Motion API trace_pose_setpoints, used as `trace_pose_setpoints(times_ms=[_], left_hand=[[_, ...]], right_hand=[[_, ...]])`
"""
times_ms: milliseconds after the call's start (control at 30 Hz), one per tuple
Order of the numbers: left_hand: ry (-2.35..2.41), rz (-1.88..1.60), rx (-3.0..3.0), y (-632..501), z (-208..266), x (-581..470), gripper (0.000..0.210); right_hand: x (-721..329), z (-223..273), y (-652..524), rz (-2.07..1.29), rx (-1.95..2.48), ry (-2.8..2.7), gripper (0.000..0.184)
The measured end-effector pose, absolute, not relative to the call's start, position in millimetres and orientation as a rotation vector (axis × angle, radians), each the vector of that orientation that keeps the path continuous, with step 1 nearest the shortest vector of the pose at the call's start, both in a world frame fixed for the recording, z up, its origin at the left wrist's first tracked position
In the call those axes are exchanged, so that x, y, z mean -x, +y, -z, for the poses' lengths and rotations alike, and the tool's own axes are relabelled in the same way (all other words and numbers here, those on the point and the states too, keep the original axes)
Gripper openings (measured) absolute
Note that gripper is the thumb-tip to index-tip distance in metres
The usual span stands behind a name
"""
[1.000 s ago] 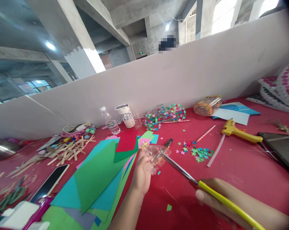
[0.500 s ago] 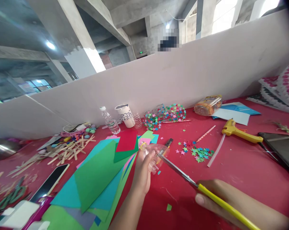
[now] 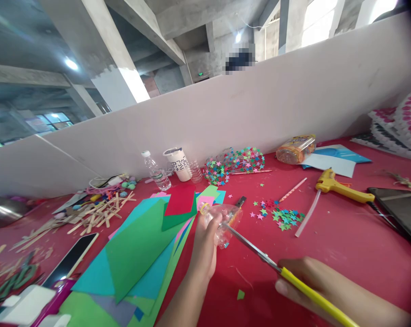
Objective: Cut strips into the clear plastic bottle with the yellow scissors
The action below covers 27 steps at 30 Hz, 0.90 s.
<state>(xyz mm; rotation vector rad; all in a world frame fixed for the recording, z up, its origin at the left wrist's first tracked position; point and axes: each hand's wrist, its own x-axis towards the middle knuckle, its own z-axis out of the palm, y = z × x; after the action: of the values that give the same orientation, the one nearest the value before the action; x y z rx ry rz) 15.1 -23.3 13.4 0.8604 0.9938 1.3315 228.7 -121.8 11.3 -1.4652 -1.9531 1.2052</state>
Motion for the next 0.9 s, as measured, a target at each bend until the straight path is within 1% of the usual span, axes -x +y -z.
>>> trace_pose_setpoints(times_ms=[100, 300, 400, 567, 700, 900], left_hand=[[0.965, -1.353, -0.910, -25, -14, -17, 0.029], [0.989, -1.346, -0.904, -26, -11, -17, 0.036], [0.992, -1.366, -0.914, -26, -9, -17, 0.036], [1.024, -1.396, -0.951, -25, -8, -17, 0.033], [1.090, -1.381, -0.965, -25, -8, -17, 0.031], [1.109, -1.415, -0.955, -25, -12, -18, 0.034]], right_hand=[[-228, -12, -121, -1.195, 1.465, -1.944, 0.054], [-223, -25, -118, -1.229, 1.491, -1.983, 0.055], [-223, -16, -117, -1.190, 1.509, -1.968, 0.059], [-225, 0, -121, -1.165, 1.495, -1.934, 0.056], [-219, -4, -122, -1.142, 1.495, -1.916, 0.059], [-212, -7, -122, -1.232, 1.472, -1.916, 0.060]])
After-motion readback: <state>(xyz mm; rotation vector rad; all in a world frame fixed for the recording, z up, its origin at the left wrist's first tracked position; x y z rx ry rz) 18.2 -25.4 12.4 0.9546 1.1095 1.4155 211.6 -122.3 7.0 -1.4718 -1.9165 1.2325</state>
